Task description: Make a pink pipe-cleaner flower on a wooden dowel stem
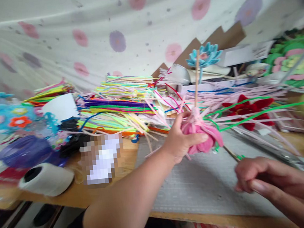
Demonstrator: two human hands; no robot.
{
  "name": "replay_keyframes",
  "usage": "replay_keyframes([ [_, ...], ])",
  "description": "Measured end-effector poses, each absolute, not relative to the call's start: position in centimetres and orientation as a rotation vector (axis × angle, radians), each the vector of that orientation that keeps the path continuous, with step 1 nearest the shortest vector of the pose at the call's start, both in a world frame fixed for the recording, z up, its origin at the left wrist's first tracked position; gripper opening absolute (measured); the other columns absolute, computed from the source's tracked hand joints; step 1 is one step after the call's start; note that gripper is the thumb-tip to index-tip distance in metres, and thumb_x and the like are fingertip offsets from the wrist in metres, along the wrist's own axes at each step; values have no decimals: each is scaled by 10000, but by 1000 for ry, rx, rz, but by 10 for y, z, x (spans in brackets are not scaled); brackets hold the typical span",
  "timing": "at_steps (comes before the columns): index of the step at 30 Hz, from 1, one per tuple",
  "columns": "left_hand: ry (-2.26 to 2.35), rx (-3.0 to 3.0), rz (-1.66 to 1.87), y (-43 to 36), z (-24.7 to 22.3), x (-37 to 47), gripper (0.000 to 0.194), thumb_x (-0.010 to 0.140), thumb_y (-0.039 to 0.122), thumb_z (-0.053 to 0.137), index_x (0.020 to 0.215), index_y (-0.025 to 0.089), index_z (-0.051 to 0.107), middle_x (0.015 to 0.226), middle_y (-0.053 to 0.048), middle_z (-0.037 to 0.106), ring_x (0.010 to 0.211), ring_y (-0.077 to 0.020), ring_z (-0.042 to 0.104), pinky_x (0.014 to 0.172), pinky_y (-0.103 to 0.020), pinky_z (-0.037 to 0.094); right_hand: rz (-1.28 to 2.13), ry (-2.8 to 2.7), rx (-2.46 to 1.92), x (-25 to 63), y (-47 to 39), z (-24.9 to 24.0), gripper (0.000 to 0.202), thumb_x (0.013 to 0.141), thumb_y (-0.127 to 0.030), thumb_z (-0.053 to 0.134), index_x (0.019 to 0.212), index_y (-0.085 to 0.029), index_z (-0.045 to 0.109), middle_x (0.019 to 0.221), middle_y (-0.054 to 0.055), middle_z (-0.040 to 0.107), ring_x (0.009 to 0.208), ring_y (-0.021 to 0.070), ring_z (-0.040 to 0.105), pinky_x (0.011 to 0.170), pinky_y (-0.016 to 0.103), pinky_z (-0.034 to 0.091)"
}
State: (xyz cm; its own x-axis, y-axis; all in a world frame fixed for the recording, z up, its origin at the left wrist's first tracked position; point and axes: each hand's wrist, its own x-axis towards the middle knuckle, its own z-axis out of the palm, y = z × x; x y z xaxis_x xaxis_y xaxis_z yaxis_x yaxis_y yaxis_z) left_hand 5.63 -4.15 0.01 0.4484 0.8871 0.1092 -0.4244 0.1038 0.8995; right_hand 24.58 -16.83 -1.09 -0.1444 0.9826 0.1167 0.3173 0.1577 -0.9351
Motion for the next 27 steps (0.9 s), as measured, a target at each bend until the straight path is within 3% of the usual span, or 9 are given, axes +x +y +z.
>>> replay_keyframes([
  [5,588,1096,1061,-41,2,60,659,549,133,805,1129,246,515,950,18,629,792,-149,598,682,-236,476,1272,-1373,-1065,244,-161,7,83,895,-257,602,886,-187,645,807,39,669,752,124,633,707,243,528],
  [10,616,1105,1082,-42,7,61,631,582,142,798,1142,238,527,919,16,628,757,-131,599,662,-212,492,1460,-1039,-830,245,-155,-3,130,878,-285,643,909,-161,617,648,-10,661,564,69,612,576,186,497],
  [16,613,1120,1056,-43,9,61,589,604,144,799,1129,249,553,951,7,639,747,-130,610,648,-214,516,1536,-915,-736,250,-158,1,185,855,-318,669,870,-144,611,540,-46,591,469,50,539,525,180,497],
  [20,614,1132,1054,-43,9,62,558,608,138,792,1106,252,569,935,11,648,736,-131,611,644,-211,517,1523,-876,-658,250,-162,7,158,836,-280,694,853,-140,623,556,-63,524,501,41,489,567,193,536],
  [27,651,1142,1076,-50,17,66,531,635,135,766,1115,241,567,926,20,651,764,-141,597,643,-211,510,1529,-856,-645,251,-168,12,141,789,-218,739,822,-139,626,647,-33,600,583,50,549,691,254,588],
])
